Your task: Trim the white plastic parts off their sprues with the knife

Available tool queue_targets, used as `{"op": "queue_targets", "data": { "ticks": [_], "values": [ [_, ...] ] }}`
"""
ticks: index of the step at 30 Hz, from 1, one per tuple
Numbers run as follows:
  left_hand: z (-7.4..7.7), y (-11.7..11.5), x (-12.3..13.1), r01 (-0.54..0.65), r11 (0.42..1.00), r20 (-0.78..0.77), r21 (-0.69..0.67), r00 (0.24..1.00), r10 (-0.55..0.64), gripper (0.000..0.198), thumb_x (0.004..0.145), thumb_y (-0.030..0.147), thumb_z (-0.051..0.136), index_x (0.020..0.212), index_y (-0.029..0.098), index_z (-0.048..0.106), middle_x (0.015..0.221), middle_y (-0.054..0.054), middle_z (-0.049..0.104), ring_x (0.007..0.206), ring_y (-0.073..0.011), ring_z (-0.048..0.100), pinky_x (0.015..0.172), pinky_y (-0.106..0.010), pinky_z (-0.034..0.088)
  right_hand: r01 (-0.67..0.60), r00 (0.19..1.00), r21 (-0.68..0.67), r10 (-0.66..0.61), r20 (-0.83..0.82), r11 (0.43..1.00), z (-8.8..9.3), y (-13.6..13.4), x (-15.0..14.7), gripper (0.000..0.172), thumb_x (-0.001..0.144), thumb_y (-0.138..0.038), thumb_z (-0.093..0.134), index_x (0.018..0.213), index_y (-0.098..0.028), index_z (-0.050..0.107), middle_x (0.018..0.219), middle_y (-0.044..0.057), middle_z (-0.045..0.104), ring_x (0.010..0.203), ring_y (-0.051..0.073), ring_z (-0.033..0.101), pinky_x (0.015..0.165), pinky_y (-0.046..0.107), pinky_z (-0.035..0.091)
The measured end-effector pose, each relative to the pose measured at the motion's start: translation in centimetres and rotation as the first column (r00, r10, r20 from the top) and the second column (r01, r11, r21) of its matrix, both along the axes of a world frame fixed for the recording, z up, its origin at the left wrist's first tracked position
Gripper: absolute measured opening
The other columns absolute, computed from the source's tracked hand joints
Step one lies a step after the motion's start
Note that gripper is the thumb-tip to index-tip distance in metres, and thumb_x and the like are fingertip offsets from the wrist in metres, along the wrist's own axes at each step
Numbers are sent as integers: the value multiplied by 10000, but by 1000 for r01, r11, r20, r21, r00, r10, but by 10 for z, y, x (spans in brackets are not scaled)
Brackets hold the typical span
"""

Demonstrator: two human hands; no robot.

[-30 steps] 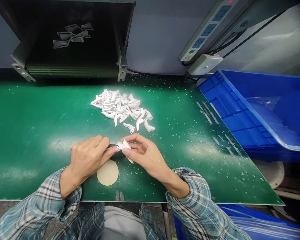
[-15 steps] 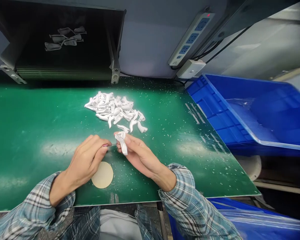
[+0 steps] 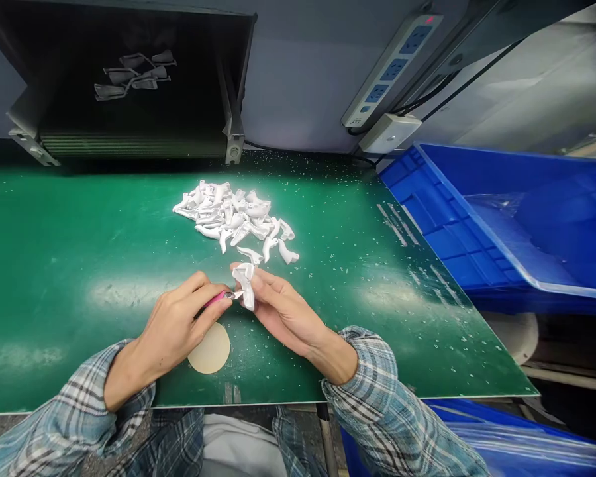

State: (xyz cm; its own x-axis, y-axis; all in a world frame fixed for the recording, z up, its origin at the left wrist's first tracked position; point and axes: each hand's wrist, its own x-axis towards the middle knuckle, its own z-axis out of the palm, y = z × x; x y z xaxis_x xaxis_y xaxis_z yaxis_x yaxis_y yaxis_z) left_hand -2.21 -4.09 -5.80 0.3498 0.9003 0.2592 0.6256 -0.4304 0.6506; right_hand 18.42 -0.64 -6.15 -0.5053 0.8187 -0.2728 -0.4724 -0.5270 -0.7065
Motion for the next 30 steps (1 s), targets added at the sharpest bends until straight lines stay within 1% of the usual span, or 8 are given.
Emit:
{"op": "queue_targets", "data": {
  "ticks": [3,6,11,14,18,22,26,30],
  "values": [
    [1,0,1,-17,1000,-28,22,999,18,228,1079,308,503,1117,200,700,882,-10,581,698,-106,574,659,-241,460,6,1000,-14,-6,-15,1000,-4,-1,-1,322,834,-417,861,1084,-219,814,909,15,686,847,139,546,884,271,465],
    [0,-1,2,-77,986,-92,149,992,92,242,1078,325,503,1085,183,699,883,-19,614,677,-105,587,630,-231,462,22,1000,-12,-22,-19,1000,-8,-3,-4,292,867,-420,830,1064,-206,799,875,13,653,782,130,511,798,264,470],
    [-6,1,0,-136,879,-224,456,939,262,149,1045,282,581,1083,174,676,888,-25,693,662,-116,610,599,-248,434,13,1000,-10,-13,-26,1000,-12,-7,-8,269,926,-422,773,1078,-201,781,878,18,617,783,124,512,766,244,490],
    [-8,3,-2,-151,841,-182,519,942,282,111,1031,260,604,1073,172,659,897,-34,709,698,-128,632,621,-253,444,-22,999,-8,22,-31,1000,-11,-9,-7,250,928,-411,774,1053,-194,777,879,22,626,786,121,533,763,237,511],
    [-9,6,-3,-147,888,-123,436,968,220,104,1041,252,574,1053,175,644,903,-41,689,738,-134,617,640,-247,454,-22,999,-50,20,-33,999,-8,-10,-6,296,898,-406,805,1113,-207,763,914,19,671,788,118,581,776,246,541],
    [-7,8,-4,-184,923,-39,337,977,209,100,1040,239,567,1048,169,639,859,-29,653,731,-131,570,663,-254,443,-9,1000,-58,8,-24,998,-9,-9,-5,271,891,-408,812,1057,-201,759,927,17,693,794,114,606,782,246,545],
    [-2,7,-1,-185,966,40,183,983,181,181,1065,288,508,1022,176,642,813,-11,605,694,-123,528,648,-252,433,-13,1000,-57,12,-17,998,-11,-8,-5,266,890,-408,813,1052,-205,755,956,26,703,843,128,624,806,259,542],
    [1,5,1,-183,983,150,-11,972,182,218,1042,383,545,1084,196,649,862,-13,647,685,-121,549,610,-236,453,-17,1000,-34,18,16,999,-9,-9,-5,293,872,-431,824,1051,-207,762,927,26,700,833,132,616,803,262,533]
  ]
}}
